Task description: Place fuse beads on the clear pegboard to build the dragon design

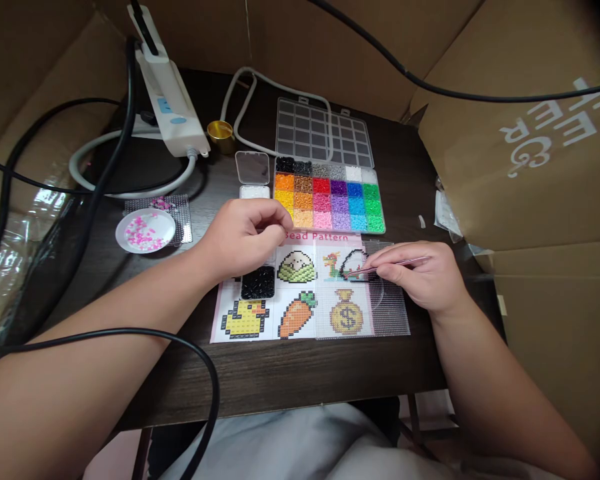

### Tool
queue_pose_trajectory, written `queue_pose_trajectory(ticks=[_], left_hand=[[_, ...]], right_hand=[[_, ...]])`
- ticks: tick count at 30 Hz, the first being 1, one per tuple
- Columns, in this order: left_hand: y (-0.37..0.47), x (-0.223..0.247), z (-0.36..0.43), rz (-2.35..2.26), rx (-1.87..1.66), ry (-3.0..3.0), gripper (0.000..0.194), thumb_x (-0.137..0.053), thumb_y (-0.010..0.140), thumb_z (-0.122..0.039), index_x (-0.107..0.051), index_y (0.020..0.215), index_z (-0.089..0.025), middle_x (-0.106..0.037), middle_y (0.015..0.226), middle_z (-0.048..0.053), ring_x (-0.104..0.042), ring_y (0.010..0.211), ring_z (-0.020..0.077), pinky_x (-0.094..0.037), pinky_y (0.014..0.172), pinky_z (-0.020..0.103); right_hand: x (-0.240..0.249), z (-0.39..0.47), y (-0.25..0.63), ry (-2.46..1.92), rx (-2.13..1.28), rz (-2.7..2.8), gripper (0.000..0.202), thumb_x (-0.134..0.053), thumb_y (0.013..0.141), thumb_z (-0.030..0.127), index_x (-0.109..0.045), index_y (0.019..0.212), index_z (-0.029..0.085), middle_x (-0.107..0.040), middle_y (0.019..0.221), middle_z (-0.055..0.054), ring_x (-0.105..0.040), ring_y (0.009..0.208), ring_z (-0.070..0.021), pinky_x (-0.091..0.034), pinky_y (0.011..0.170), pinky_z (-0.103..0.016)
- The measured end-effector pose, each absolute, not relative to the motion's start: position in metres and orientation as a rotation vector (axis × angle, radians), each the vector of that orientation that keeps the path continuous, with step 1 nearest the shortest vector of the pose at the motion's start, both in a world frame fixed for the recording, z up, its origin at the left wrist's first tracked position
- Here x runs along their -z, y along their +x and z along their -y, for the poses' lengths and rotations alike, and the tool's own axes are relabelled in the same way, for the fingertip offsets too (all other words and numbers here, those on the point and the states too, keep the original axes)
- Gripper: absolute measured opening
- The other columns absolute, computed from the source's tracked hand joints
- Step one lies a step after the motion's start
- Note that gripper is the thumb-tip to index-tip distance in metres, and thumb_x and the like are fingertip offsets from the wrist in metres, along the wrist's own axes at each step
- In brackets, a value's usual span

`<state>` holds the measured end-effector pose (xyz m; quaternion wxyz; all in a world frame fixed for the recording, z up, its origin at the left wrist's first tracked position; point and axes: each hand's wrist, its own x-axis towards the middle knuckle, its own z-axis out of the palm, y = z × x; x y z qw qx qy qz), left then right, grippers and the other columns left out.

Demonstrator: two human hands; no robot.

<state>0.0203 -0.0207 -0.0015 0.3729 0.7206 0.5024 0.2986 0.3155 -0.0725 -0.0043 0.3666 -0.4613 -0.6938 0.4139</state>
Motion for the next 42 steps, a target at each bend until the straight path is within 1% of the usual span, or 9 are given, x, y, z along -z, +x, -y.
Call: queue_pose_trajectory(ticks=[6,12,25,30,34,38,42], left_hand=[[0.0201,0.0019,0.0209,-1.294,-0.766,1.843,0.016,-0.054,0.072,-0.021,-0.070,0.075,-0.020,-0.069,0.066,-0.001,-0.057,0.058,0.0131,-0.043,0.057,0.026],[0.0202,0.0025,0.0207,-1.284,-0.781,1.843,0.016,-0.054,0.072,-0.021,-0.070,0.074,-0.020,-0.068,0.065,-0.001,-0.055,0.057,0.0129,-0.042,0.056,0.026],[0.0207,0.0013,0.0207,-1.270,-0.775,1.809,0.015,-0.055,0.070,-0.020,-0.069,0.074,-0.019,-0.068,0.066,-0.001,-0.055,0.057,0.0128,-0.042,0.057,0.027],[0.0205,0.0017,0.0201,-1.266,-0.783,1.805,0.015,-0.055,0.070,-0.020,-0.070,0.074,-0.019,-0.068,0.066,-0.001,-0.054,0.057,0.0121,-0.041,0.056,0.026],[0.0203,0.0023,0.0199,-1.264,-0.786,1.807,0.016,-0.054,0.070,-0.020,-0.069,0.074,-0.019,-0.068,0.065,-0.002,-0.055,0.057,0.0121,-0.041,0.055,0.026],[0.0213,0.0016,0.0203,-1.267,-0.788,1.805,0.016,-0.054,0.069,-0.020,-0.069,0.073,-0.019,-0.067,0.064,-0.002,-0.053,0.055,0.0113,-0.040,0.054,0.025],[0.0214,0.0013,0.0202,-1.267,-0.790,1.802,0.016,-0.054,0.069,-0.020,-0.070,0.073,-0.019,-0.067,0.064,-0.002,-0.053,0.055,0.0110,-0.040,0.054,0.025]], right_hand=[[0.0040,0.0724,0.3149,-1.200,-1.076,1.763,0.006,-0.080,0.083,0.034,-0.084,0.083,0.028,-0.082,0.084,-0.002,-0.079,0.077,-0.0195,-0.067,0.071,-0.028],[0.0058,0.0731,0.3164,-1.205,-1.081,1.756,0.006,-0.080,0.083,0.033,-0.084,0.084,0.029,-0.082,0.085,-0.002,-0.079,0.078,-0.0204,-0.067,0.072,-0.029],[0.0069,0.0730,0.3165,-1.185,-1.066,1.769,0.004,-0.080,0.084,0.030,-0.084,0.085,0.031,-0.082,0.086,0.000,-0.079,0.079,-0.0189,-0.067,0.073,-0.028],[0.0060,0.0733,0.3170,-1.178,-1.081,1.749,0.005,-0.080,0.084,0.033,-0.083,0.085,0.029,-0.082,0.085,-0.001,-0.079,0.078,-0.0197,-0.067,0.072,-0.028],[0.0056,0.0729,0.3164,-1.170,-1.075,1.751,0.004,-0.080,0.084,0.031,-0.083,0.084,0.028,-0.081,0.083,-0.002,-0.079,0.076,-0.0187,-0.066,0.071,-0.027],[0.0057,0.0728,0.3160,-1.171,-1.067,1.764,0.004,-0.080,0.084,0.029,-0.083,0.084,0.029,-0.081,0.083,-0.001,-0.078,0.075,-0.0181,-0.066,0.070,-0.026],[0.0059,0.0730,0.3162,-1.183,-1.047,1.786,0.004,-0.080,0.084,0.029,-0.083,0.083,0.029,-0.081,0.083,-0.001,-0.079,0.076,-0.0184,-0.066,0.071,-0.026]])
